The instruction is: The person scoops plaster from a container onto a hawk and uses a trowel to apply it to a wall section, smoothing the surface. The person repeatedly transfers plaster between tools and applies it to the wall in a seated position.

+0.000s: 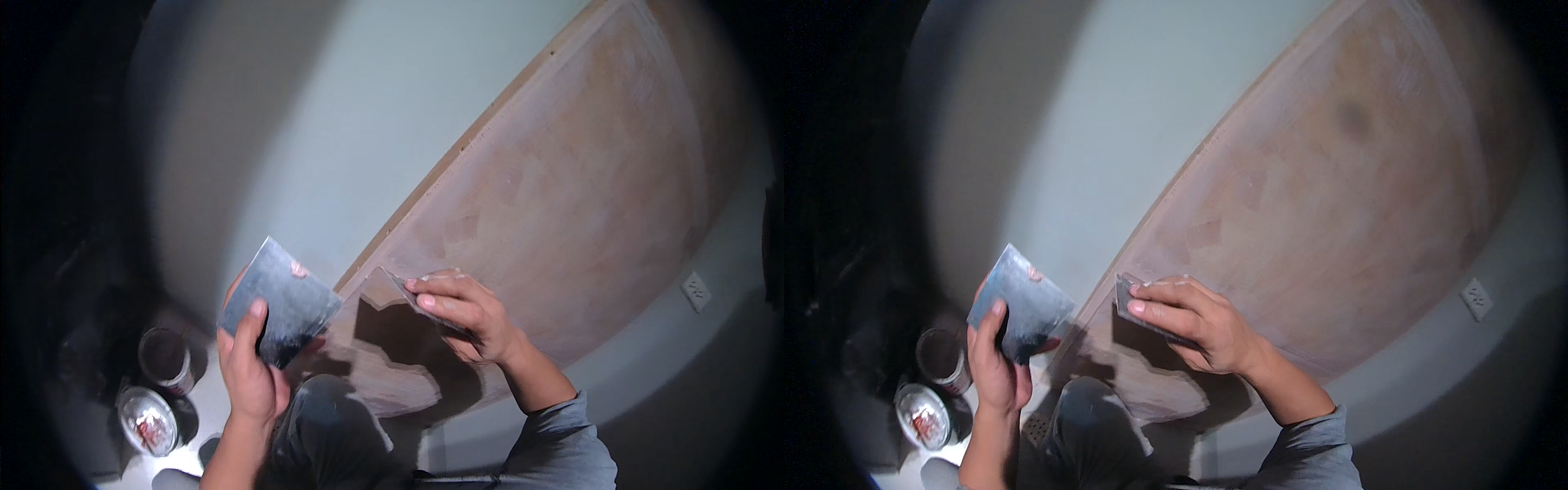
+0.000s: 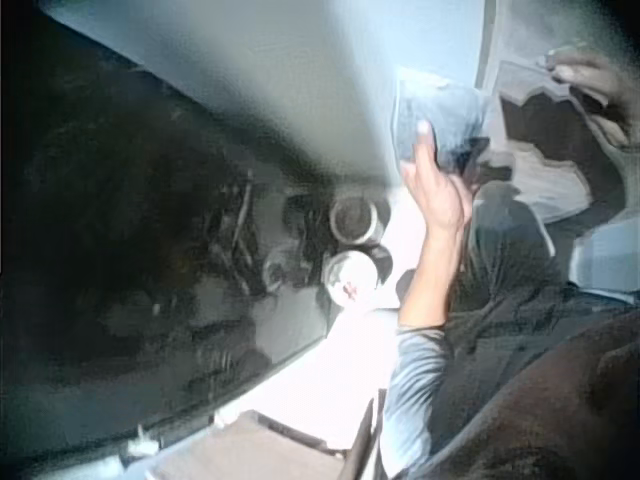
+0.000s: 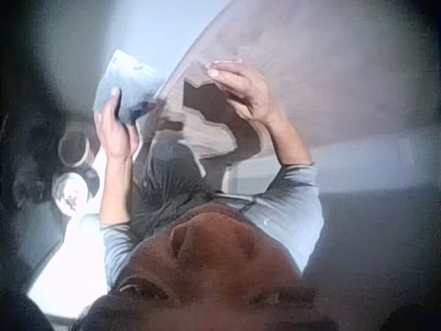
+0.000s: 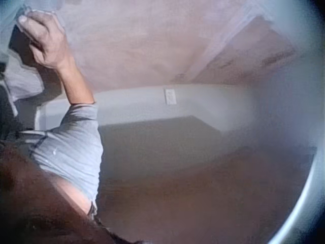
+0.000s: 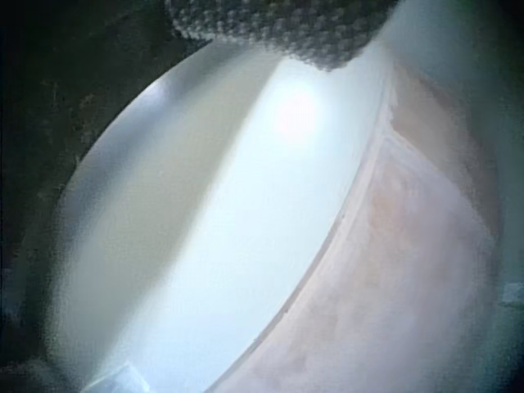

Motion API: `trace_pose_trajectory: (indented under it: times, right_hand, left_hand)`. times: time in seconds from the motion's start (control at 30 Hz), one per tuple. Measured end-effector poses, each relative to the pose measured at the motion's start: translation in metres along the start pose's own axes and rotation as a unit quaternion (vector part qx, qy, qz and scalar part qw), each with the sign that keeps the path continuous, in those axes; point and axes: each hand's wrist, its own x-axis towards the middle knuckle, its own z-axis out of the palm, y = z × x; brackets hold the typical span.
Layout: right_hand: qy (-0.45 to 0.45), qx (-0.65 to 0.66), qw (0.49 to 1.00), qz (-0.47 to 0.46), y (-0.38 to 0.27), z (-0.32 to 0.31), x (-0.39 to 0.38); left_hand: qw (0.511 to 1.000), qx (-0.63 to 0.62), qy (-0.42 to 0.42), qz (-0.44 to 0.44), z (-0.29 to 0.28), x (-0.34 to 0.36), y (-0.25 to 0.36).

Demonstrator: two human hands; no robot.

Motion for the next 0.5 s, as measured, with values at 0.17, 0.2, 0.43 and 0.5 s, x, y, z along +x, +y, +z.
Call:
trace_pose_trajectory:
  times: [0.17,0.2,0.43,0.5]
  right_hand:
    - [-0.07,-0.15,0.986,0.02,-0.012,-0.006,0.041]
    - [-0.076,-0.192,0.978,0.01,-0.013,-0.007,0.044]
    - [-0.172,-0.321,0.931,0.033,-0.031,-0.012,0.083]
    - [-0.185,-0.337,0.923,0.039,-0.037,-0.017,0.092]
  left_hand:
    - [0.997,-0.016,-0.02,-0.08,-0.03,0.018,-0.001]
    - [0.994,-0.012,-0.012,-0.104,-0.025,0.022,0.001]
    - [0.98,0.009,-0.141,-0.142,-0.034,0.035,0.01]
    - [0.977,0.013,-0.154,-0.149,-0.038,0.035,0.015]
